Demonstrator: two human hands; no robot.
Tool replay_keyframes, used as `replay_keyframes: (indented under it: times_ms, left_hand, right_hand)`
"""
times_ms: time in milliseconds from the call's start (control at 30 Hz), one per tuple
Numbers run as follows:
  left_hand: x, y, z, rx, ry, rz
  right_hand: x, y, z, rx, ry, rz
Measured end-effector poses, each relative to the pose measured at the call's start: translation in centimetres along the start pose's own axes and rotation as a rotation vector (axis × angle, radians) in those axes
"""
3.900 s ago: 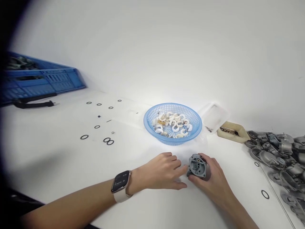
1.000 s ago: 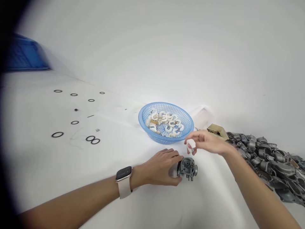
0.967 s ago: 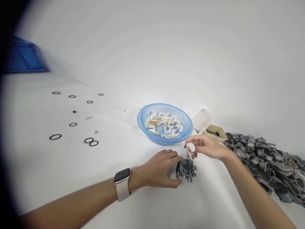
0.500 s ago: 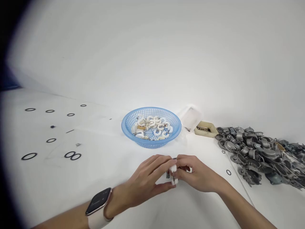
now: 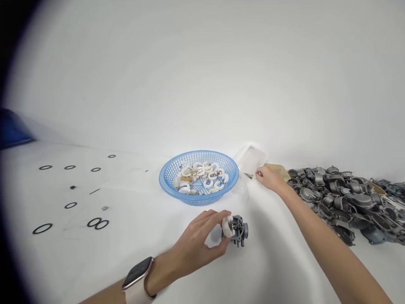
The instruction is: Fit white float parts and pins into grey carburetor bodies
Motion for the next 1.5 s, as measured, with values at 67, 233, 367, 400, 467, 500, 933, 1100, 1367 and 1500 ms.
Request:
replay_keyframes:
  times_ms: [67,233,367,400,467,500,933,1100,1367,1500]
  left_hand:
    - [-0.1,0.3,-0.1,0.033,0.018,-0.029]
    - [-0.6,0.2,-0.1,0.046,0.05,-0.063]
    - [-0.6,0.1,0.1,0.055,0.044,-0.068]
    - [-0.5,0.2,0.2,0.055,0.034,-0.074]
    - [-0.3,0.2,0.2,0.057,0.021,-0.079]
    - [-0.3,0.2,0.2,0.057,0.02,-0.077]
    - [0.4,-1.1,0.0,-0.055,-0.092,-0.088]
    - [0.2,-1.5,-0.2,-0.035,-0.122,-0.101]
    - [0.6,-0.7,-0.7,-0.049,-0.182,-0.057]
    - [1.6,-0.9,-1.0,-0.154,-0.244,-0.027]
  right_hand:
    - [1.7,-0.9,-2.2,0.017,-0.034,0.115]
    - [4.8,-2.2,-5.7,0.015,-0.102,0.28]
    - [5.8,-1.5,-7.1,0.026,-0.157,0.381]
    - [6.0,-1.3,-7.4,0.032,-0.172,0.404]
    - [6.1,-0.9,-7.8,0.041,-0.196,0.439]
    - [6.1,-0.8,-8.0,0.045,-0.205,0.452]
    - [2.7,-1.8,-6.4,0.075,-0.047,0.223]
    - [1.8,-2.7,-1.0,-0.049,0.073,-0.147]
    - [3.9,-4.7,9.4,-0.165,0.099,-0.804]
    - [4.3,-5.5,10.5,-0.159,0.093,-1.023]
Point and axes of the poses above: each hand's wrist, its own z-axis away from the middle knuckle, its own x-axis out of the palm, y = z × x, the point moved 8 cm from there along -z, towards the middle knuckle, and after that the axes turned 5 degrees about -x, right-handed, at the moved point
